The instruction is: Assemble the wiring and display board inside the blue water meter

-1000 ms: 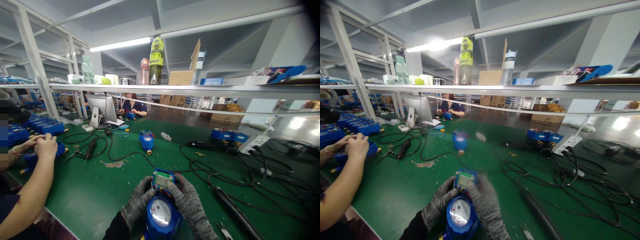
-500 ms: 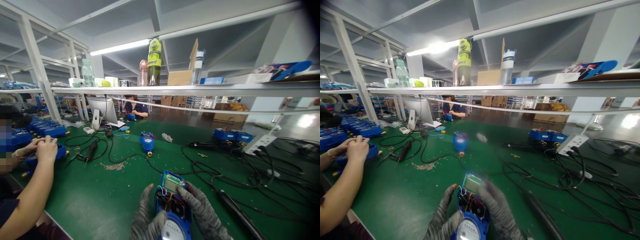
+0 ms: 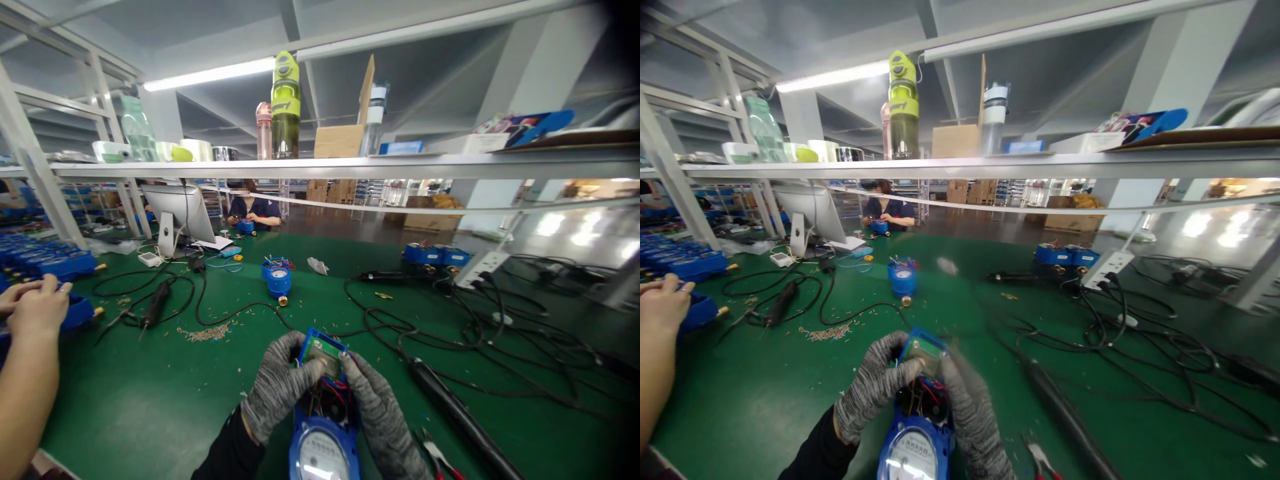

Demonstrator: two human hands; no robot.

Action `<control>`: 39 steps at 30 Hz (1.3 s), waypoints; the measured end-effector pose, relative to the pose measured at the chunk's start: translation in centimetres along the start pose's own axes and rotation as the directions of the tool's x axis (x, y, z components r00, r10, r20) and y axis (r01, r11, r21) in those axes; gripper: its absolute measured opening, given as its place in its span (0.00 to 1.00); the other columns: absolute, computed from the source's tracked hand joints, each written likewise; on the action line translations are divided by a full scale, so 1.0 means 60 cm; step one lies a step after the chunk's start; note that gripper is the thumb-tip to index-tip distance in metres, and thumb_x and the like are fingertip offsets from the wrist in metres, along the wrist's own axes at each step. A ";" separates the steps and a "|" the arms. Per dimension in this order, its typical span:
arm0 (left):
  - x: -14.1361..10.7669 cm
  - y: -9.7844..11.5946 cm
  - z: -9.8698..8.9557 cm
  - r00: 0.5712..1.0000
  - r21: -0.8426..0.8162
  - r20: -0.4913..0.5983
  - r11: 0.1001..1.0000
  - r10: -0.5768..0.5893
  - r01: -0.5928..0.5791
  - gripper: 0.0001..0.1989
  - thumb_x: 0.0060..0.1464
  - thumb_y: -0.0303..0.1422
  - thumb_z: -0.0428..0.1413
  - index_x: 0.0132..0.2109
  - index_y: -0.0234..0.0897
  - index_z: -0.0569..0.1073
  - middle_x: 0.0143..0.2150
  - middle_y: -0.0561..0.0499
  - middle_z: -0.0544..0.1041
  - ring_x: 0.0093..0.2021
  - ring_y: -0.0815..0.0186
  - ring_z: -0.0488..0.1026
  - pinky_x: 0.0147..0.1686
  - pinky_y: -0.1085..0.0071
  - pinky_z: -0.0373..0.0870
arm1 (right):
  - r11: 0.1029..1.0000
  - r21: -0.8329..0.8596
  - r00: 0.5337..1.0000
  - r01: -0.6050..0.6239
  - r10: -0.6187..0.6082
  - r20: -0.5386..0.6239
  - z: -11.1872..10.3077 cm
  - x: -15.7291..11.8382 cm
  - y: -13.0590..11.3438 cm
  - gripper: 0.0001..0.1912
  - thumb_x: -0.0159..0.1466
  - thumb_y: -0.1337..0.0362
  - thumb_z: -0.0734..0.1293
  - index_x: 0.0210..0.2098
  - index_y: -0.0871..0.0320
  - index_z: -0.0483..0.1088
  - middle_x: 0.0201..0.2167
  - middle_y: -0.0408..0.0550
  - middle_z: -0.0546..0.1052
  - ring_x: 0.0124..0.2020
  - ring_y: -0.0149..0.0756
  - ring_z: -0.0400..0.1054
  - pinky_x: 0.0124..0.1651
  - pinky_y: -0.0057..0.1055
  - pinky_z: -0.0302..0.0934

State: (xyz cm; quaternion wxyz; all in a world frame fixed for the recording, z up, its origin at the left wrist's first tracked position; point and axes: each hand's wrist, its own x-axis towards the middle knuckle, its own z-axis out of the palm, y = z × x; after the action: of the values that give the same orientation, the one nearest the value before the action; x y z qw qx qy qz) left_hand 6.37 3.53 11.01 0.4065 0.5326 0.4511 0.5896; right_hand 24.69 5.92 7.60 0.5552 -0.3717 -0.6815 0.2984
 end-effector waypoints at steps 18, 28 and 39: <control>-0.008 -0.027 -0.022 0.978 -0.332 -0.082 0.930 -0.193 0.156 0.21 0.48 0.38 0.68 0.48 0.32 0.79 0.49 0.42 0.83 0.49 0.54 0.79 0.52 0.62 0.74 | 0.924 -0.343 0.948 0.168 -0.247 -0.202 -0.035 0.005 0.003 0.09 0.66 0.64 0.66 0.45 0.56 0.72 0.42 0.52 0.79 0.47 0.43 0.74 0.52 0.44 0.70; -0.012 -0.008 -0.009 0.980 -0.407 0.160 0.897 -0.115 0.172 0.20 0.49 0.33 0.67 0.50 0.34 0.78 0.49 0.42 0.82 0.49 0.52 0.80 0.51 0.61 0.75 | 0.673 -0.473 0.818 0.569 -0.522 0.242 -0.015 0.016 -0.014 0.11 0.64 0.72 0.66 0.45 0.53 0.67 0.37 0.44 0.76 0.41 0.38 0.72 0.62 0.54 0.57; -0.016 -0.024 -0.004 0.990 -0.340 0.089 0.931 -0.107 0.131 0.13 0.52 0.35 0.65 0.44 0.36 0.82 0.44 0.45 0.84 0.47 0.55 0.80 0.53 0.62 0.74 | 0.850 -0.409 0.943 0.331 -0.312 0.115 -0.004 -0.017 -0.028 0.07 0.64 0.69 0.63 0.41 0.51 0.67 0.36 0.44 0.77 0.42 0.40 0.73 0.53 0.41 0.68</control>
State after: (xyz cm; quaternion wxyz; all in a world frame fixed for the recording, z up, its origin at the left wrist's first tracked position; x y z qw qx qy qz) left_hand 6.25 2.97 9.38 0.5438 0.4449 0.3579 0.6150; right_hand 24.72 4.16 8.48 0.4883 -0.3571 -0.7943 0.0549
